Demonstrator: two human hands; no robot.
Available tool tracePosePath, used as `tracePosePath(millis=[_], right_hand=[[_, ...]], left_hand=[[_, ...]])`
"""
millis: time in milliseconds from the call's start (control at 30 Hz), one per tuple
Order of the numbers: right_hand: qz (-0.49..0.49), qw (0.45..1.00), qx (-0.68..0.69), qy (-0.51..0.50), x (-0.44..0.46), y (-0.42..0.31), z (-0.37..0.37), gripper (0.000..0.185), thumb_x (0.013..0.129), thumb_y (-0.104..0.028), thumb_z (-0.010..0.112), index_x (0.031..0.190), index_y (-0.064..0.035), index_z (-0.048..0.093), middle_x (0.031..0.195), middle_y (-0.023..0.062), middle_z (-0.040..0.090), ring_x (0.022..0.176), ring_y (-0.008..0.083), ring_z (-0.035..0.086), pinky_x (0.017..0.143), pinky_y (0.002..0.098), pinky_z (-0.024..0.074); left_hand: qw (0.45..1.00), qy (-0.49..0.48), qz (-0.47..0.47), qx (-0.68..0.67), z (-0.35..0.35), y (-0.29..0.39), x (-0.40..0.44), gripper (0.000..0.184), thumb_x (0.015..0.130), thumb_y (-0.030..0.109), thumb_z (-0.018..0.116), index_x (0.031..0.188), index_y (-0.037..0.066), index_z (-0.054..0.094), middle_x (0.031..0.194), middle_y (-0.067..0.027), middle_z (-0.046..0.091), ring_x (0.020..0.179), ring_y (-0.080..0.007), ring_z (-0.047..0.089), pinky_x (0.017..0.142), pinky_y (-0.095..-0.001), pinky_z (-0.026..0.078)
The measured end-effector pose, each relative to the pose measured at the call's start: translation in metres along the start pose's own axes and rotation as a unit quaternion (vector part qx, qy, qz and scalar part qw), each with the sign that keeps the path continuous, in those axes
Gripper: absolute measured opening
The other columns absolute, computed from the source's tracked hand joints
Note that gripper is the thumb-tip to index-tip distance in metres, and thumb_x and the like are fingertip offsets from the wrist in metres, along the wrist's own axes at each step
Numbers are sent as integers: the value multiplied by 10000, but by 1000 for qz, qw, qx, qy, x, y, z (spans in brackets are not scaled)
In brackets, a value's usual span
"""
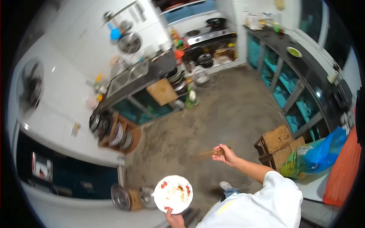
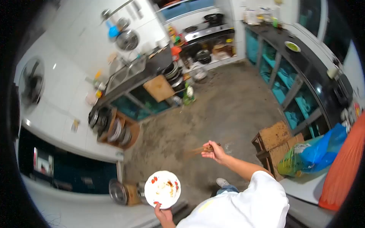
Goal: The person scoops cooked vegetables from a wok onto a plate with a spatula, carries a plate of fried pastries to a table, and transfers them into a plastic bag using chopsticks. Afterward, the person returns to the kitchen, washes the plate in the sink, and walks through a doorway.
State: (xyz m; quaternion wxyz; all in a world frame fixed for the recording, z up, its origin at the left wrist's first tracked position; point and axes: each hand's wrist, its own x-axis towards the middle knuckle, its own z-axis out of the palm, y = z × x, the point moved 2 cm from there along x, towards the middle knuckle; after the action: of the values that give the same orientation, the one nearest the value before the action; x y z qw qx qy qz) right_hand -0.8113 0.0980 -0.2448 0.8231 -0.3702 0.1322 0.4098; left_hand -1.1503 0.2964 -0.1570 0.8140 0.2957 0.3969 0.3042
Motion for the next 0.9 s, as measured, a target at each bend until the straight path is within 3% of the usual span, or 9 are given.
tracePosePath(millis=[100,233,267,367,567,600,733,867,900], right_hand=[[-20,999,16,42,-1,-15,-32,429,965,-358,389,1054,39,527,937,169,577,787,271,665,746,387,586],[-72,986,-15,150,-6,-38,-47,413,986,-317,336,1023,43,536,866,157,585,768,283,662,733,402,586],[-82,983,-18,165,-7,-43,-53,419,987,-322,332,1024,43,536,868,156,583,755,277,660,724,398,587],[-115,973,-32,200,-9,-58,-71,436,991,-339,329,1025,44,533,885,158,570,719,260,651,695,387,589],[-184,953,-48,236,-5,-108,-84,442,994,-353,331,1010,39,533,858,149,560,668,236,633,657,381,584],[-186,950,-48,246,-4,-113,-90,446,994,-357,322,1008,36,534,847,145,562,665,236,631,661,386,584],[-200,939,-30,278,14,-144,-85,447,993,-358,316,1001,28,541,805,124,559,655,223,619,647,391,578],[-238,927,-25,288,56,-184,-75,442,990,-348,325,970,17,575,774,95,557,673,183,590,611,355,560],[-268,918,-50,289,66,-200,-77,448,990,-354,325,967,12,582,777,89,559,673,174,579,607,349,557]], left_hand=[[998,-19,-55,3,23,-7,43,575,823,144,559,1362,76,370,1323,-131,481,1173,-305,512,915,-465,481],[996,-43,-81,21,63,-4,83,553,834,168,558,1346,57,380,1284,-131,516,1118,-299,558,871,-451,516],[993,-67,-92,35,70,-5,89,558,838,173,557,1354,60,377,1300,-135,497,1151,-294,530,889,-466,499],[994,-43,-95,30,79,-16,106,360,814,126,631,1154,42,544,1114,-95,567,1100,-234,494,1002,-388,363],[993,-59,-103,9,103,-25,158,301,828,105,591,1110,7,556,1078,-84,563,1005,-222,508,924,-347,400],[989,-91,-43,112,101,-30,170,318,828,107,588,1129,12,548,1086,-88,562,1027,-223,503,934,-341,392],[993,-61,-93,36,149,-25,196,369,839,141,574,1181,14,517,1112,-91,538,1060,-231,480,954,-349,364],[985,-112,-108,77,213,-25,236,476,801,139,632,1231,-4,486,1135,-105,515,1085,-205,475,951,-351,355],[982,-147,-92,77,234,-31,250,509,814,150,607,1279,24,444,1198,-114,500,1120,-233,481,945,-393,391]])
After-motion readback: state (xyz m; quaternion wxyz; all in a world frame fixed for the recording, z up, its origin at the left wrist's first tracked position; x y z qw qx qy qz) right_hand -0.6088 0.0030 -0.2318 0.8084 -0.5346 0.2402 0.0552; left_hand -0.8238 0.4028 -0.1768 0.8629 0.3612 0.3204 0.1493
